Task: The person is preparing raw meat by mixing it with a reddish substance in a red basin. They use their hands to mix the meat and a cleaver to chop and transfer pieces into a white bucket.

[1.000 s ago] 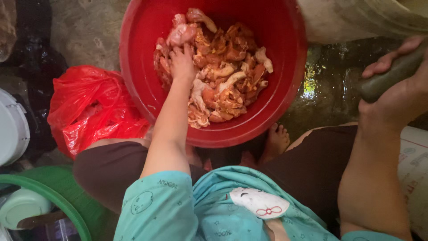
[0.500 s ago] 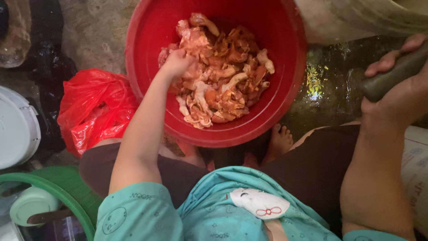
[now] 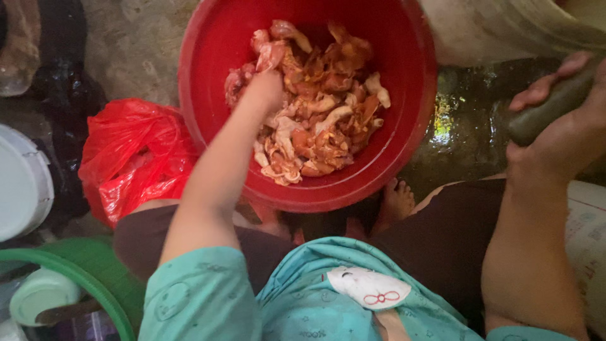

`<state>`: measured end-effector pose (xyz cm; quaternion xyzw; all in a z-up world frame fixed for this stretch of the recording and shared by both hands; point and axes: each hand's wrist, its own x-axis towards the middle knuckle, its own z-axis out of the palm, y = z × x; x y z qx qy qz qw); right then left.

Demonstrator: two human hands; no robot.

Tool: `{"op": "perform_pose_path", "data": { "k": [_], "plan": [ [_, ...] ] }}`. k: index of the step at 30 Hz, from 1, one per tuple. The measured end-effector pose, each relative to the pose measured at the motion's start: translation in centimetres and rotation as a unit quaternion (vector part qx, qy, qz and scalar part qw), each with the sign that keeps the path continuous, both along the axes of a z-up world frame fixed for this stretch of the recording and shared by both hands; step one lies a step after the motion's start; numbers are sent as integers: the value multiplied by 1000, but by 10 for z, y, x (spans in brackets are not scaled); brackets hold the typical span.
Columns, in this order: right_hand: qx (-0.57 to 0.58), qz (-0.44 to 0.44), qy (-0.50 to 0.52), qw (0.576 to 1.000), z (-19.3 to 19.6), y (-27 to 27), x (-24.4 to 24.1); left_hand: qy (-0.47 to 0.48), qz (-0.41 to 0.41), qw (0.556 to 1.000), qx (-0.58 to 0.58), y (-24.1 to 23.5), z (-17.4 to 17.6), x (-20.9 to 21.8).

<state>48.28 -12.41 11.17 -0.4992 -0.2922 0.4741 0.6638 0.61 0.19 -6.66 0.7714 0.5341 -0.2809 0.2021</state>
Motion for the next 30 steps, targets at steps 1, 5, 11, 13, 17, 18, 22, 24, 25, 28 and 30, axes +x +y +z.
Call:
{"op": "perform_pose_path", "data": {
  "k": [1, 5, 11, 13, 17, 18, 22, 24, 25, 28, 30],
  "plan": [
    [-2, 2, -12, 1000, 2, 0, -2, -47, 53, 992, 100, -12, -24, -4],
    [0, 16, -37, 999, 5, -1, -7, 5, 64, 993, 104, -36, -85, -21],
    [19, 23, -33, 999, 4, 4, -7, -5, 21, 999, -23, -38, -42, -22],
    [22, 23, -34, 999, 2, 4, -3, -45, 56, 995, -71, -48, -19, -18],
    [23, 25, -31, 999, -5, 0, 3, -110, 182, 962, -170, -77, 16, -15],
    [23, 25, -29, 999, -7, 0, 3, -144, 197, 957, -157, -82, 23, -16],
    [21, 34, -29, 999, -12, -2, 6, -197, 240, 922, -233, -101, 35, 0],
    [22, 37, -28, 999, -14, 0, 7, -180, 190, 936, -237, -108, 39, 16],
    [24, 38, -27, 999, -14, 1, 7, -173, 134, 957, -193, -112, 40, 25],
    [26, 41, -27, 998, -17, 3, 7, -228, 65, 968, -78, -116, 45, 44],
    [27, 43, -30, 998, -17, 3, 10, -306, -10, 951, 44, -112, 51, 50]
  ]
}}
